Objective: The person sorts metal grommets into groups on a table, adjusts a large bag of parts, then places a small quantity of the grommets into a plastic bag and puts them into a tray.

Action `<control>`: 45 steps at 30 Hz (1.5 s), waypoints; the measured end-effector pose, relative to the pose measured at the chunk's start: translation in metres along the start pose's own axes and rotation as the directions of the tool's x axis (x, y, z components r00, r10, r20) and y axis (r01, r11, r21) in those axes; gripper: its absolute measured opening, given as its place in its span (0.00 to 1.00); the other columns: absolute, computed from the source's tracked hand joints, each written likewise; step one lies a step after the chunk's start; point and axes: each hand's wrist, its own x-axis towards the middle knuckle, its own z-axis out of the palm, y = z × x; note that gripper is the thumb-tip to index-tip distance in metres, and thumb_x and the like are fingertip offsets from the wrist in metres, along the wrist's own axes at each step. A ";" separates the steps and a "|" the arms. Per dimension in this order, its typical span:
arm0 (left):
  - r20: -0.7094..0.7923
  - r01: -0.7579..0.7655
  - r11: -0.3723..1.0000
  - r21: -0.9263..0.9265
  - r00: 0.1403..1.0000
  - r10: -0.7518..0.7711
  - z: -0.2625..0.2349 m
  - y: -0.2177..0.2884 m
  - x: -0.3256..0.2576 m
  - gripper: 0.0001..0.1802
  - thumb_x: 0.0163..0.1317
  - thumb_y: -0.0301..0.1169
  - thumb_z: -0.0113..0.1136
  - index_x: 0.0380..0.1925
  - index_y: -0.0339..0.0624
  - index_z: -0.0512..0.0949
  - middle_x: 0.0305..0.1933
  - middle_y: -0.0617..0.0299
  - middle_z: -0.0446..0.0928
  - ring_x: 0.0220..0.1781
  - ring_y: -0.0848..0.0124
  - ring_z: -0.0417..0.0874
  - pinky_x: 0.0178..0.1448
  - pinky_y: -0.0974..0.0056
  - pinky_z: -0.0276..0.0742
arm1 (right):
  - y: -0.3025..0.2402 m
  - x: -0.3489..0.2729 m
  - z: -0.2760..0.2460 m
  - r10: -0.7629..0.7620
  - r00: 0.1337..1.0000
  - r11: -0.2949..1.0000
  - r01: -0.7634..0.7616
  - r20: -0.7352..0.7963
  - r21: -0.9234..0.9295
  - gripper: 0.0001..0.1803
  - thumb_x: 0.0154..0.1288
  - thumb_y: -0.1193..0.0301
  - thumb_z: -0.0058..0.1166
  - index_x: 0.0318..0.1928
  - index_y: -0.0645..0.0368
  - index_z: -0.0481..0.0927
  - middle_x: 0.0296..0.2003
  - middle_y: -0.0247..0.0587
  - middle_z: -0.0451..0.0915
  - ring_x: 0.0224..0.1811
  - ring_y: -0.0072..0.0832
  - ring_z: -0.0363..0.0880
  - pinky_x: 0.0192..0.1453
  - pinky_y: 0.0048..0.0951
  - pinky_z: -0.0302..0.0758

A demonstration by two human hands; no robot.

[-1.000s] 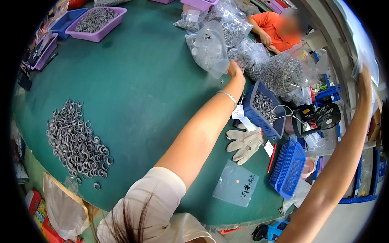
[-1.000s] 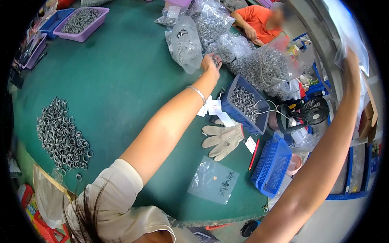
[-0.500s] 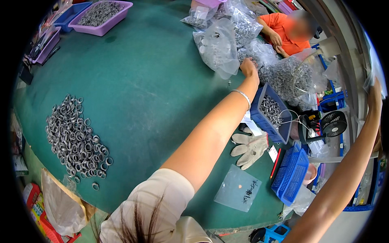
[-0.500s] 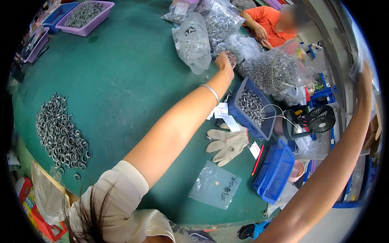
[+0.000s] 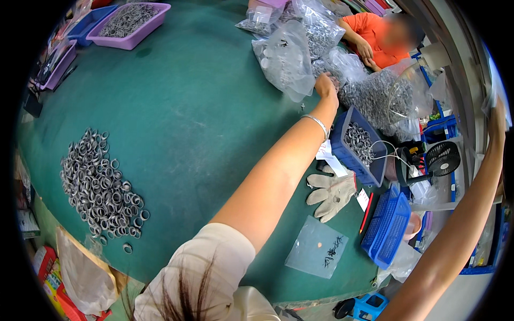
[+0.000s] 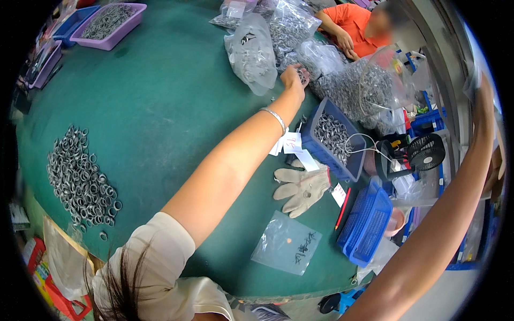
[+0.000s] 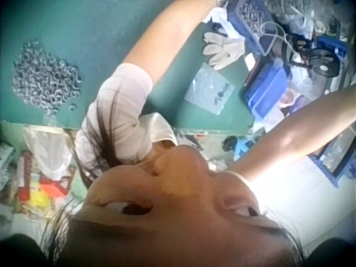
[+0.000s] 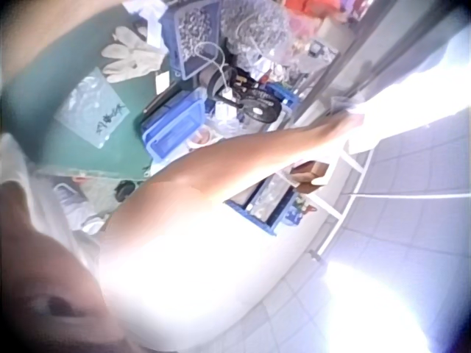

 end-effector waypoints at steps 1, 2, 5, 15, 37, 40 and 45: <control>0.002 0.006 1.000 0.006 1.000 -0.006 -0.002 0.002 0.001 0.10 0.58 0.33 0.44 0.37 0.44 0.73 0.28 0.59 0.75 0.27 0.66 0.77 0.36 0.62 0.71 | -0.001 -0.002 0.000 -0.001 1.000 1.000 0.001 0.000 -0.002 0.17 0.64 0.66 0.46 0.48 0.65 0.74 0.46 0.46 0.75 0.45 0.35 0.71 0.50 0.35 0.66; 0.003 0.016 1.000 0.005 1.000 -0.016 -0.002 0.002 0.001 0.11 0.58 0.33 0.44 0.37 0.44 0.73 0.28 0.59 0.75 0.27 0.66 0.77 0.36 0.61 0.71 | -0.004 -0.005 -0.004 0.001 1.000 1.000 -0.001 -0.001 -0.014 0.17 0.64 0.66 0.46 0.48 0.65 0.74 0.46 0.46 0.75 0.45 0.35 0.71 0.50 0.35 0.66; 0.018 0.016 1.000 0.003 1.000 -0.016 -0.006 0.007 0.003 0.13 0.57 0.34 0.44 0.41 0.42 0.70 0.29 0.57 0.74 0.27 0.64 0.77 0.41 0.58 0.71 | -0.006 -0.011 -0.001 0.006 1.000 1.000 -0.006 -0.006 -0.019 0.17 0.64 0.66 0.46 0.48 0.65 0.74 0.46 0.46 0.75 0.45 0.35 0.71 0.50 0.35 0.66; 0.083 -0.017 0.993 0.120 0.997 0.007 -0.011 0.006 -0.006 0.18 0.62 0.43 0.40 0.44 0.41 0.68 0.34 0.55 0.73 0.36 0.60 0.77 0.52 0.53 0.68 | -0.006 -0.034 -0.008 0.030 0.999 0.998 -0.031 -0.030 -0.052 0.17 0.63 0.66 0.46 0.47 0.65 0.75 0.45 0.47 0.75 0.45 0.36 0.71 0.49 0.35 0.67; 0.108 0.019 0.988 0.156 0.994 -0.036 -0.022 0.000 0.000 0.22 0.63 0.45 0.38 0.48 0.41 0.67 0.38 0.52 0.74 0.43 0.54 0.77 0.58 0.48 0.64 | 0.003 -0.039 -0.008 0.045 0.998 0.998 -0.047 -0.037 -0.046 0.16 0.63 0.66 0.46 0.46 0.64 0.75 0.44 0.48 0.76 0.44 0.37 0.72 0.49 0.36 0.68; 0.118 0.013 0.986 0.166 0.993 -0.033 -0.025 0.000 -0.002 0.24 0.64 0.47 0.37 0.49 0.41 0.67 0.40 0.50 0.74 0.44 0.54 0.78 0.58 0.48 0.64 | 0.006 -0.040 -0.007 0.052 0.998 0.998 -0.054 -0.034 -0.045 0.16 0.63 0.66 0.45 0.46 0.64 0.75 0.43 0.48 0.76 0.44 0.37 0.72 0.49 0.36 0.68; 0.117 0.032 0.985 0.170 0.992 -0.052 -0.030 0.005 -0.005 0.24 0.64 0.46 0.38 0.49 0.39 0.67 0.43 0.48 0.73 0.44 0.55 0.78 0.54 0.50 0.69 | 0.005 -0.038 -0.006 0.054 0.998 0.997 -0.055 -0.036 -0.046 0.16 0.63 0.66 0.45 0.45 0.64 0.76 0.43 0.48 0.76 0.43 0.37 0.72 0.49 0.36 0.68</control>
